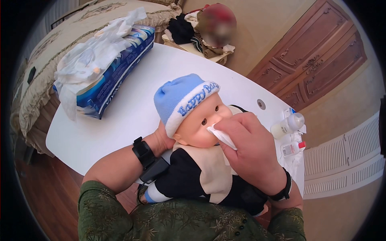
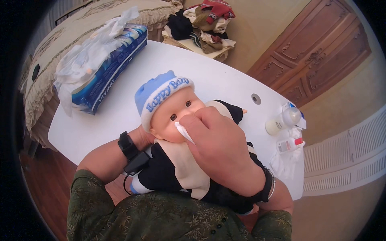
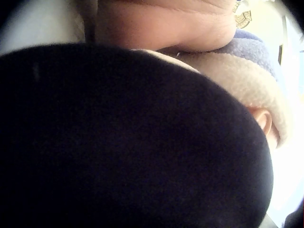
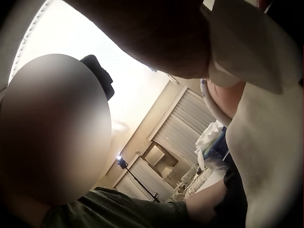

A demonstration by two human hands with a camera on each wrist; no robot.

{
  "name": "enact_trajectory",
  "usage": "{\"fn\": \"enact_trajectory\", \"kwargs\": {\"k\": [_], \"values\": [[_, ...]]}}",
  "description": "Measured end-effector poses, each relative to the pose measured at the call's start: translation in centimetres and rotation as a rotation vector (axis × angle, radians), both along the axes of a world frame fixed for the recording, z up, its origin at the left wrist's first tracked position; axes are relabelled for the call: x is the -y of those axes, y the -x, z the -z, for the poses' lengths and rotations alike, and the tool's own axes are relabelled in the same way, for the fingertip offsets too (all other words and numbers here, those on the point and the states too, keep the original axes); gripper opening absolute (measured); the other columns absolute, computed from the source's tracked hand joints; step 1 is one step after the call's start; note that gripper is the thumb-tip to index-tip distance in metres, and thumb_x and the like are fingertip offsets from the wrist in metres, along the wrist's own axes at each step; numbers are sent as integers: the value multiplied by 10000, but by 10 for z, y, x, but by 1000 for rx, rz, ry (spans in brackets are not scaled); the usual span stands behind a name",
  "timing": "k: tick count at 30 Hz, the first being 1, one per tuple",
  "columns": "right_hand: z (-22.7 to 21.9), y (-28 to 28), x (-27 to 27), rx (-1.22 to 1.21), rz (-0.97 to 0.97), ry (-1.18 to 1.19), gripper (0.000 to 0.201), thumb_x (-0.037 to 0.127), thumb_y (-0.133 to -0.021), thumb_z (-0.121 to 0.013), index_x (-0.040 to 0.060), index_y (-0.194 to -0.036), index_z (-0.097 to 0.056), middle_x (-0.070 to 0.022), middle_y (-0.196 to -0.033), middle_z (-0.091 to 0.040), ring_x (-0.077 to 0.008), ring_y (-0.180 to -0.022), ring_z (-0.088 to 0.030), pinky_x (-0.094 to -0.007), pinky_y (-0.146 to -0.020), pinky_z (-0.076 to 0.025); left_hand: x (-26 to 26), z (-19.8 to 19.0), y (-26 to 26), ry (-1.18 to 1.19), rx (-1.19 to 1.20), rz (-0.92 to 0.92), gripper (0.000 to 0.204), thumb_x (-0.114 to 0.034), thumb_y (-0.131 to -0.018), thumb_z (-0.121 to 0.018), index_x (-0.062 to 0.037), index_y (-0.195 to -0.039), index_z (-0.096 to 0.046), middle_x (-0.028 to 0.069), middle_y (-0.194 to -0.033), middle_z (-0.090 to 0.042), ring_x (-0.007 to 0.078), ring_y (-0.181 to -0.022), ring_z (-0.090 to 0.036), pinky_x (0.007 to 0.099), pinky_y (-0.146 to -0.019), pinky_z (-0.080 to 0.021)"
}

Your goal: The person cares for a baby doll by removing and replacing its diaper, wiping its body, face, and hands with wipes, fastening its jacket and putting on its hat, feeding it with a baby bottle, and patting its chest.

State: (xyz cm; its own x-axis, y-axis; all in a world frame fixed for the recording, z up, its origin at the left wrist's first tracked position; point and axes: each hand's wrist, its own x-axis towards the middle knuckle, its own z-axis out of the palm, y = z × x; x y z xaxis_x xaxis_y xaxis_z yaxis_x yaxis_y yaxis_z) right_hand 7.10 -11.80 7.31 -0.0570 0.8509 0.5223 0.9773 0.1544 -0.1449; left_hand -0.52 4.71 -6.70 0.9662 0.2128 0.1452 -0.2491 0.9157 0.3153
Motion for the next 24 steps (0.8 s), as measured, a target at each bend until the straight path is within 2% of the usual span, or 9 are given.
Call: {"fn": "enact_trajectory", "kwargs": {"k": [6, 8, 9, 11, 15, 17, 18, 20, 24], "values": [[-2, -16, 6, 73, 88, 34, 249, 62, -723, -667, 118, -963, -631, -80, -862, -568, -269, -738, -596, -368, -586, -483, 1, -5, 2, -308, -6, -137, 602, -75, -854, -691, -66, -1383, -404, 123, -1349, -489, 194, -1226, -497, 355, -1062, -410], [-5, -21, 6, 131, 86, -56, 215, 66, -736, -657, 124, -942, -640, -69, -853, -579, -260, -717, -598, -361, -574, -479, 1, -3, -1, -230, -52, -100, 447, -271, -986, -493, -94, -1387, -404, 98, -1364, -484, 199, -1221, -507, 361, -1039, -416], [-6, -22, 4, 131, 85, -57, 215, 66, -736, -657, 124, -942, -640, -69, -853, -579, -260, -717, -598, -361, -574, -479, 1, -4, 0, -230, -51, -101, 447, -271, -986, -493, -94, -1387, -404, 98, -1364, -484, 199, -1221, -507, 361, -1039, -416], [-7, -23, 0, 128, -59, -22, 214, 69, -734, -652, 122, -941, -640, -60, -836, -585, -261, -705, -591, -349, -558, -461, 4, -8, 4, -488, 27, -232, 441, -259, -986, -492, -93, -1385, -404, 95, -1363, -483, 198, -1224, -505, 363, -1035, -420], [-4, -22, -1, 136, -81, 74, 224, 64, -725, -646, 125, -940, -645, -57, -837, -590, -255, -725, -588, -351, -576, -444, 3, -6, 3, -382, 61, -185, 446, -247, -982, -500, -93, -1389, -398, 94, -1366, -480, 198, -1229, -500, 366, -1034, -421], [-4, -27, -1, 245, -28, 7, 229, 67, -724, -637, 129, -944, -646, -55, -837, -588, -246, -741, -584, -356, -602, -430, 2, -12, 3, -413, -30, -212, 540, -94, -886, -657, -76, -1374, -426, 127, -1364, -475, 201, -1220, -503, 365, -1053, -419], [-4, -30, -1, 245, -30, 7, 229, 67, -724, -637, 129, -944, -646, -55, -837, -588, -246, -741, -584, -356, -602, -430, 2, -9, 2, -412, -30, -213, 540, -94, -886, -657, -76, -1374, -426, 127, -1364, -475, 201, -1220, -503, 365, -1053, -419], [-4, -34, 1, 298, 29, -25, 219, 77, -727, -638, 132, -938, -647, -52, -841, -590, -238, -753, -588, -365, -623, -431, -1, 1, -1, 0, -25, -14, 515, -97, -902, -634, -71, -1373, -426, 124, -1363, -477, 203, -1221, -503, 362, -1062, -408], [-7, -31, 3, 275, 21, -45, 216, 78, -721, -641, 130, -930, -651, -51, -849, -594, -245, -761, -592, -361, -622, -432, 0, 0, 0, -153, -18, -88, 521, -90, -896, -640, -58, -1369, -426, 128, -1355, -484, 202, -1210, -511, 352, -1053, -419]]}}
